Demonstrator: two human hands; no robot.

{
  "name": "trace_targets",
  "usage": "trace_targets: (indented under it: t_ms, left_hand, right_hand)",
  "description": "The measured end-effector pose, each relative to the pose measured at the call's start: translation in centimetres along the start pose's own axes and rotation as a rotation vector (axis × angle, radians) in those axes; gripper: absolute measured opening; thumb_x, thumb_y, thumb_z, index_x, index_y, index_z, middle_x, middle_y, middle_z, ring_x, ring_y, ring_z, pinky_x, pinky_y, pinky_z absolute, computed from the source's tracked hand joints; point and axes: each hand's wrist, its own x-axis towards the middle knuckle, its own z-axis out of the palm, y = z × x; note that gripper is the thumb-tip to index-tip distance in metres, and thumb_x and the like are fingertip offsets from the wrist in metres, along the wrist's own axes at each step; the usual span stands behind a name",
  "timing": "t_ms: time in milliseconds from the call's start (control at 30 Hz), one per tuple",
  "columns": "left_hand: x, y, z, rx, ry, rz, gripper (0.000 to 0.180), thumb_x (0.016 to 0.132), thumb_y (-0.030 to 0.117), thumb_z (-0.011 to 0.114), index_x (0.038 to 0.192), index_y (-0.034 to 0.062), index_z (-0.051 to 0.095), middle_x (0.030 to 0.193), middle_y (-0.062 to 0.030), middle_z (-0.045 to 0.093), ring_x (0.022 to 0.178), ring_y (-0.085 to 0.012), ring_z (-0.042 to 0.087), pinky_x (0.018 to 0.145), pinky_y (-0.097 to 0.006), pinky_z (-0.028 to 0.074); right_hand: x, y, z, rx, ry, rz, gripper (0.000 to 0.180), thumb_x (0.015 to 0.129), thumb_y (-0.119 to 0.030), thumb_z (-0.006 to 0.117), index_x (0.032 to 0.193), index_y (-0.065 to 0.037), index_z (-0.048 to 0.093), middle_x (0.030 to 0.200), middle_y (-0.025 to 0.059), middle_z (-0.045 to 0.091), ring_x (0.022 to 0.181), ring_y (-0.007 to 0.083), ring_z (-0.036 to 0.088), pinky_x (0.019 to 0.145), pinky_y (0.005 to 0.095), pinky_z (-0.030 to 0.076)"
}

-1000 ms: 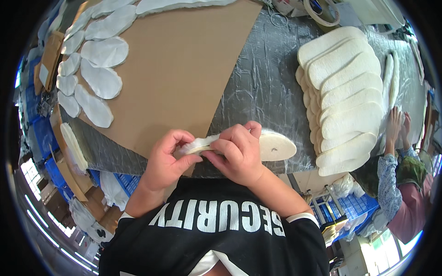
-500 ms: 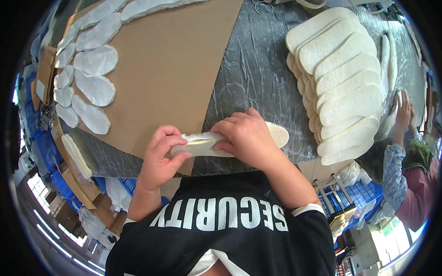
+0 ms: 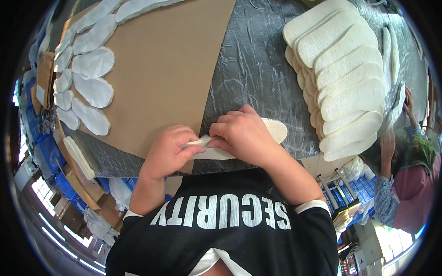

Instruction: Assembling and inspecting white shoe insoles in a manufacturing facility.

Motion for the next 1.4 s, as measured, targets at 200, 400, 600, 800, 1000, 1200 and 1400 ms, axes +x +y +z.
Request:
trace_targets:
  t_ms: [200, 400, 600, 800, 1000, 1200, 1400]
  left_hand:
    - [0.2, -0.6, -0.7, -0.642, 0.012, -0.337, 0.038, 0.082, 0.026, 0.076, 0.107, 0.0009, 0.063, 0.097, -0.0048, 0.062, 0.093, -0.0164, 0.059, 0.081, -0.031, 0.046]
    - [0.5, 2.4, -3.5, 0.186, 0.329, 0.401, 0.074, 0.064, 0.061, 0.076, 0.112, 0.0087, 0.053, 0.123, -0.0103, 0.057, 0.121, -0.0333, 0.05, 0.106, -0.05, 0.032]
    - [0.5, 4.8, -1.3, 0.482, 0.257, 0.568, 0.052, 0.071, 0.049, 0.075, 0.103, 0.0147, 0.051, 0.113, -0.0024, 0.064, 0.121, -0.0288, 0.053, 0.113, -0.059, 0.014]
    - [0.4, 4.2, -1.9, 0.377, 0.376, 0.548, 0.044, 0.067, 0.043, 0.081, 0.091, 0.0155, 0.056, 0.103, -0.0009, 0.064, 0.109, -0.0291, 0.054, 0.11, -0.057, 0.022]
    - [-0.1, 4.1, -3.5, 0.405, 0.34, 0.474, 0.032, 0.062, 0.027, 0.083, 0.082, 0.0137, 0.062, 0.098, 0.0003, 0.063, 0.102, -0.027, 0.053, 0.107, -0.054, 0.025]
    - [0.7, 4.0, -3.3, 0.351, 0.299, 0.457, 0.026, 0.065, 0.018, 0.081, 0.081, 0.0134, 0.061, 0.094, 0.0007, 0.066, 0.104, -0.0241, 0.057, 0.108, -0.055, 0.025]
    - [0.9, 2.7, -3.1, 0.205, 0.22, 0.431, 0.023, 0.069, 0.02, 0.08, 0.084, 0.0144, 0.063, 0.096, 0.0013, 0.066, 0.104, -0.0243, 0.057, 0.108, -0.055, 0.026]
  right_hand:
    - [0.2, 0.0, -1.8, 0.286, -0.258, 0.306, 0.024, 0.091, -0.033, 0.061, 0.09, -0.01, 0.066, 0.08, 0.0057, 0.066, 0.077, 0.0227, 0.064, 0.07, 0.0397, 0.045]
    - [-1.5, 2.6, 0.9, 1.356, -0.334, 0.652, 0.03, 0.1, -0.033, 0.052, 0.101, -0.005, 0.065, 0.08, 0.0012, 0.064, 0.068, 0.0109, 0.061, 0.061, 0.0285, 0.05]
    - [-1.6, 0.6, 3.0, 1.931, -0.353, 0.819, 0.024, 0.101, -0.023, 0.049, 0.107, -0.003, 0.061, 0.084, 0.0049, 0.067, 0.065, 0.0116, 0.065, 0.055, 0.0264, 0.056]
    - [-2.2, 0.5, 3.3, 2.056, -0.47, 0.764, 0.019, 0.099, -0.013, 0.051, 0.107, 0.0, 0.062, 0.084, 0.0063, 0.068, 0.062, 0.011, 0.065, 0.053, 0.0239, 0.055]
    - [-2.3, 0.2, 3.4, 1.996, -0.463, 0.818, 0.02, 0.098, -0.012, 0.052, 0.111, 0.001, 0.062, 0.082, 0.0053, 0.067, 0.061, 0.0098, 0.064, 0.051, 0.023, 0.054]
    - [-2.5, 0.1, 4.0, 2.002, -0.51, 0.809, 0.021, 0.098, -0.012, 0.052, 0.112, 0.001, 0.061, 0.082, 0.005, 0.067, 0.06, 0.0094, 0.063, 0.05, 0.0231, 0.054]
    - [-2.7, 0.4, 5.0, 1.965, -0.557, 0.789, 0.022, 0.098, -0.012, 0.052, 0.114, 0.0, 0.06, 0.082, 0.0048, 0.067, 0.061, 0.0098, 0.064, 0.051, 0.0234, 0.054]
